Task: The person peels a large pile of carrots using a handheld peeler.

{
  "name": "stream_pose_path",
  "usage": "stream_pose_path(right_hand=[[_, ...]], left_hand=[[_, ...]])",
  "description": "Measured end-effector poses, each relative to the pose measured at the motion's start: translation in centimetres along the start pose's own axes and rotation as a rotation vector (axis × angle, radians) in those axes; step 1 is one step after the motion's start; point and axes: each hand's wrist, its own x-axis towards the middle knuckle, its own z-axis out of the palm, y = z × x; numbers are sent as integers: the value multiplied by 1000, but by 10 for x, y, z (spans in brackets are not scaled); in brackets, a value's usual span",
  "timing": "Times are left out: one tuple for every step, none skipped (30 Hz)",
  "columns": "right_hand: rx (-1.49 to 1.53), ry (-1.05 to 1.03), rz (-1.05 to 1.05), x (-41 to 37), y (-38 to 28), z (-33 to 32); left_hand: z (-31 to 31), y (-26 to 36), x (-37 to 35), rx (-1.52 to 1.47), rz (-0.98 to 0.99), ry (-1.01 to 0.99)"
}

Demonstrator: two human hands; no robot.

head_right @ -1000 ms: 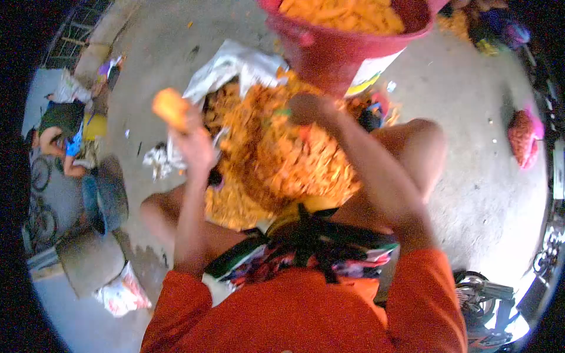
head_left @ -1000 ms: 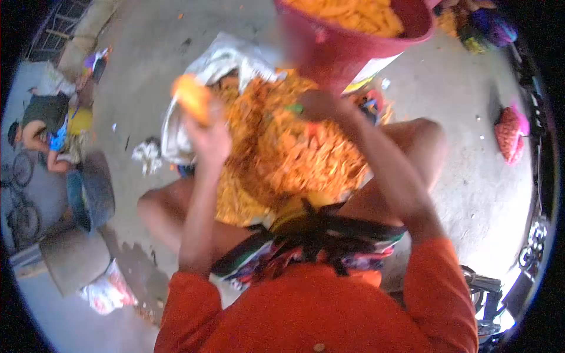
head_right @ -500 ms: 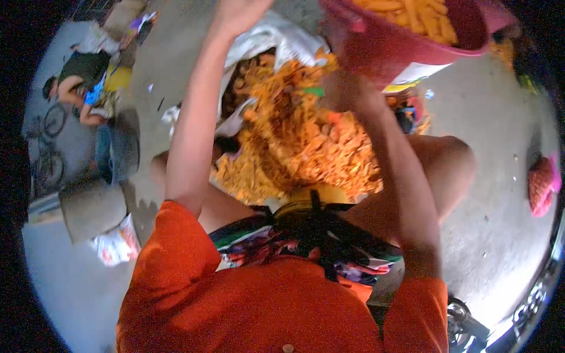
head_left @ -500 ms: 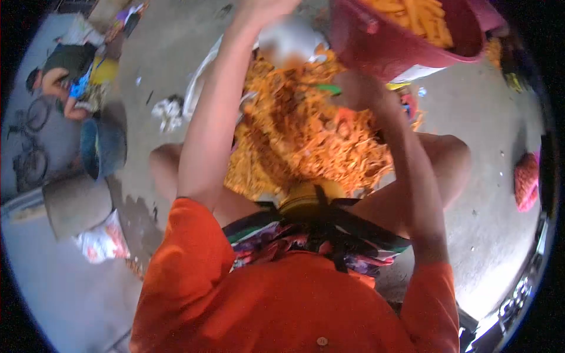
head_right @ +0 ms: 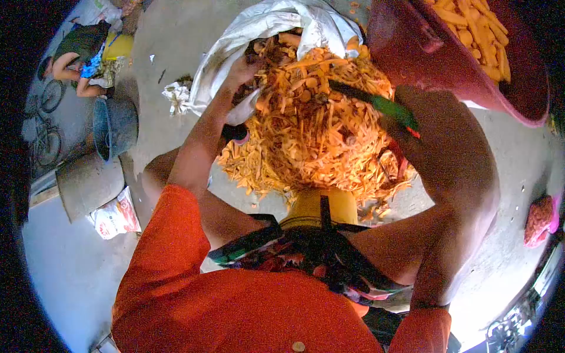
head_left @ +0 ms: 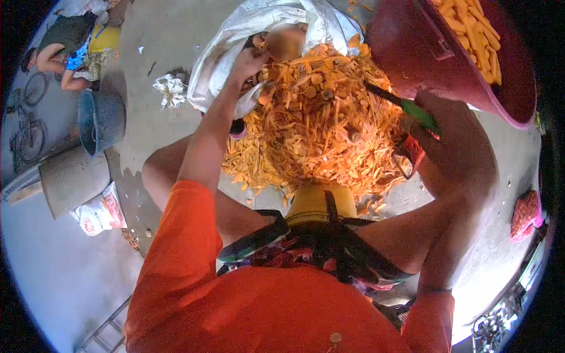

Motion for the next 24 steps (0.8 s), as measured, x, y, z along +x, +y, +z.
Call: stream_pose_path(right_hand=[[-6, -59, 41, 6, -1, 1], [-14, -118, 81, 12, -1, 1], [-21, -122, 81, 17, 0, 4], [-7, -160, 80, 20, 1, 9], [6, -196, 78, 24, 2, 10], [-13, -304, 181, 33, -6, 3], [-21, -305, 186, 36, -5, 5], [-11, -282, 192, 37, -4, 8], [0, -260, 194, 37, -2, 10], [-4, -251, 177, 37, -1, 8], [-8, -250, 174, 37, 1, 6], [21, -247, 171, 38, 2, 5], [55, -249, 171, 38, 2, 4], [80, -236, 169, 37, 0, 2], [92, -240, 173, 38, -2, 2], [78, -250, 176, 38, -3, 2], [61, -255, 179, 38, -2, 1], [64, -253, 183, 36, 0, 2], [52, -224, 141, 33, 3, 3], [42, -193, 94, 31, 5, 4], [50, -185, 87, 29, 6, 2], [42, -192, 70, 27, 6, 0], [35, -196, 50, 26, 4, -2], [96, -206, 115, 24, -1, -5]], left_hand=[[31, -19, 40, -10, -2, -3], [66, -38, 84, -131, -193, 49], [80, -27, 97, -195, -289, 69], [92, -14, 109, -260, -384, 97], [103, 1, 123, -268, -460, 127], [109, 11, 133, -251, -494, 139], [116, 20, 140, -227, -514, 138], [118, 26, 146, -203, -529, 130], [120, 27, 151, -179, -541, 114], [121, 27, 154, -160, -547, 98], [119, 26, 157, -142, -551, 85], [117, 24, 159, -134, -551, 66], [114, 22, 159, -123, -547, 44], [112, 19, 158, -118, -540, 16], [110, 13, 156, -116, -533, -13], [107, 9, 153, -123, -523, -40], [102, 3, 147, -160, -516, -66], [98, -1, 140, -241, -519, -73], [89, -4, 126, -376, -526, -68], [66, 17, 91, -624, -539, 1], [48, 25, 71, -868, -545, 78], [45, -3, 62, -1066, -408, -52], [19, 29, 29, -1199, -429, -71], [15, 19, 12, -1367, -374, -172]])
